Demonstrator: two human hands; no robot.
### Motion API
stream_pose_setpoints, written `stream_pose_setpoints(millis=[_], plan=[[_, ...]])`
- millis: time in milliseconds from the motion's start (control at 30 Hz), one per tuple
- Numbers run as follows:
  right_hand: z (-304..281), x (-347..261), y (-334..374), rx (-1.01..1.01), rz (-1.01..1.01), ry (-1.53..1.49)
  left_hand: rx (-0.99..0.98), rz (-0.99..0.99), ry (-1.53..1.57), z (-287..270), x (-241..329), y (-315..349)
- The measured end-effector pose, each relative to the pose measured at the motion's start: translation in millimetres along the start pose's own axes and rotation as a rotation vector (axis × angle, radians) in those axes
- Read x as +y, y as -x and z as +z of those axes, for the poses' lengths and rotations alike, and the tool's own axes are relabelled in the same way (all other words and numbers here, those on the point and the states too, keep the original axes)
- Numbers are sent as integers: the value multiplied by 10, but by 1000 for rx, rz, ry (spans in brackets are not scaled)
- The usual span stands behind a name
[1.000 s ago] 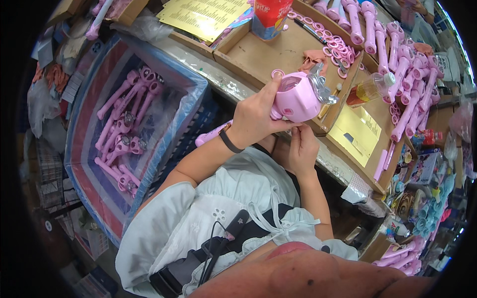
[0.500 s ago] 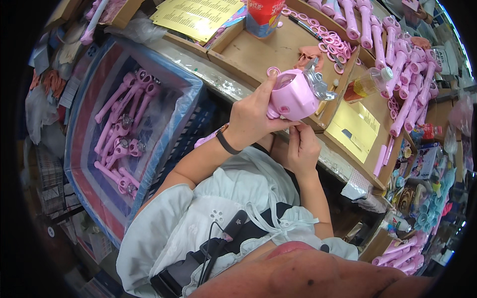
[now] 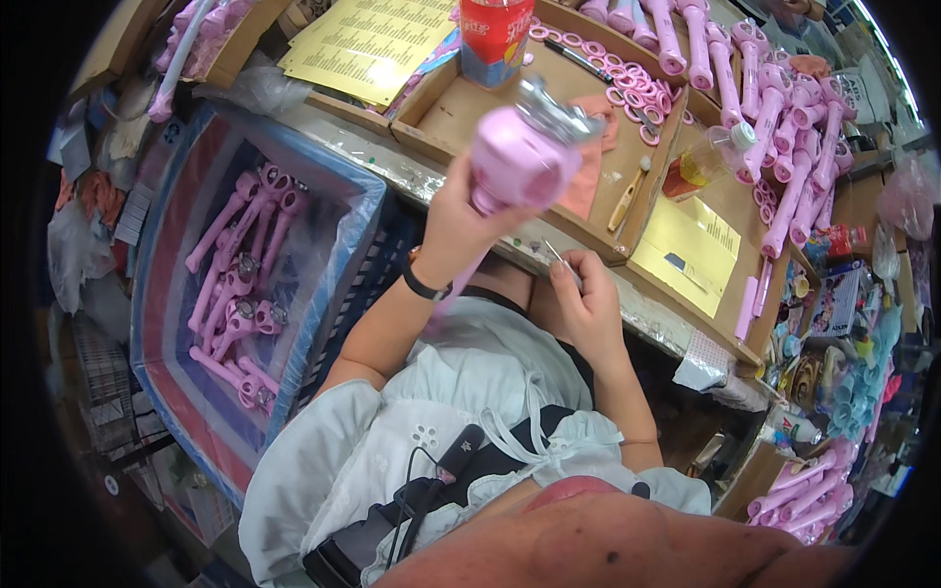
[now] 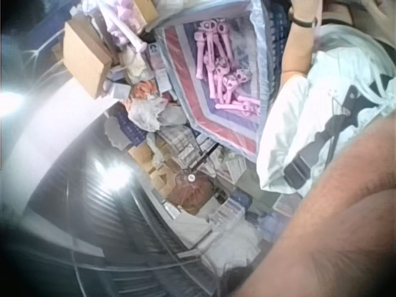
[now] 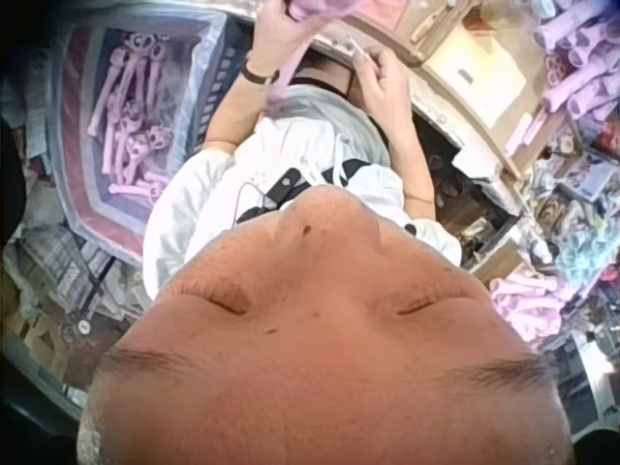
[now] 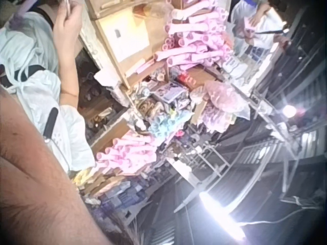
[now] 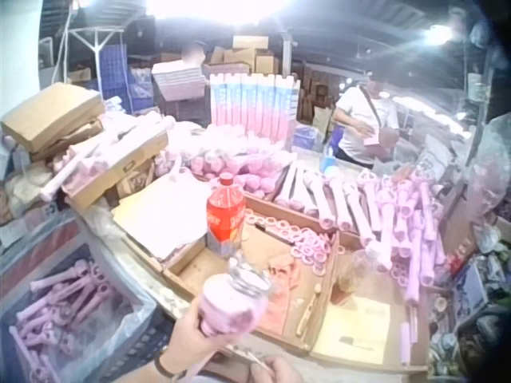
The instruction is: The person assembles pink light-up wands by inserting a small metal piece into the top, wiping the wand with a cloth, and using a small tool to adjust the bottom. They test the light function and place finished wands into a bin.
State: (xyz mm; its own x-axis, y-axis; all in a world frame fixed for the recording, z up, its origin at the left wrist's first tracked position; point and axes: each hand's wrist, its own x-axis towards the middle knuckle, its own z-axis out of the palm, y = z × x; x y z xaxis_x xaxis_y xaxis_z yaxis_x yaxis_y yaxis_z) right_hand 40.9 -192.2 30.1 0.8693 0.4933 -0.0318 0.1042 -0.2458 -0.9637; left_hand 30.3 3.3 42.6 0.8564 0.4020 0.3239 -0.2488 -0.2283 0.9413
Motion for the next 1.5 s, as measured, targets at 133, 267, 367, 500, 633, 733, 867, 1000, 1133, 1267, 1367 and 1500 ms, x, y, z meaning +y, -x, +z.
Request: stream_pose_setpoints(millis=[133, 267, 367, 500, 633, 733, 867, 1000, 1133, 1267, 1367, 1500], plan=[[373, 149, -48, 53, -359, 29, 40, -149, 683, -50, -22, -175], [647, 331, -26, 203, -413, 57, -106, -191, 633, 88, -9, -123], [641, 390, 28, 258, -419, 80, -204, -287, 659, 199, 10, 2], [583, 382, 58, 258, -403, 60, -226, -353, 801, 233, -32, 42], [593, 372, 56, 273, -415, 21, -269, -316, 784, 232, -79, 56], [581, 385, 84, 269, -377, 45, -280, -328, 817, 218, -102, 74], [499, 399, 160, 193, -357, 45, -311, -226, 936, 116, -174, -54], [448, 393, 193, 118, -386, 23, -248, -149, 871, 106, -228, -152], [455, 374, 174, 197, -411, 98, -336, -242, 850, 200, -175, -5], [459, 357, 174, 197, -376, 81, -302, -339, 879, 225, -135, 86], [449, 353, 183, 195, -385, 101, -334, -341, 900, 212, -151, 83], [438, 353, 193, 195, -408, 101, -426, -310, 852, 159, -171, 48]])
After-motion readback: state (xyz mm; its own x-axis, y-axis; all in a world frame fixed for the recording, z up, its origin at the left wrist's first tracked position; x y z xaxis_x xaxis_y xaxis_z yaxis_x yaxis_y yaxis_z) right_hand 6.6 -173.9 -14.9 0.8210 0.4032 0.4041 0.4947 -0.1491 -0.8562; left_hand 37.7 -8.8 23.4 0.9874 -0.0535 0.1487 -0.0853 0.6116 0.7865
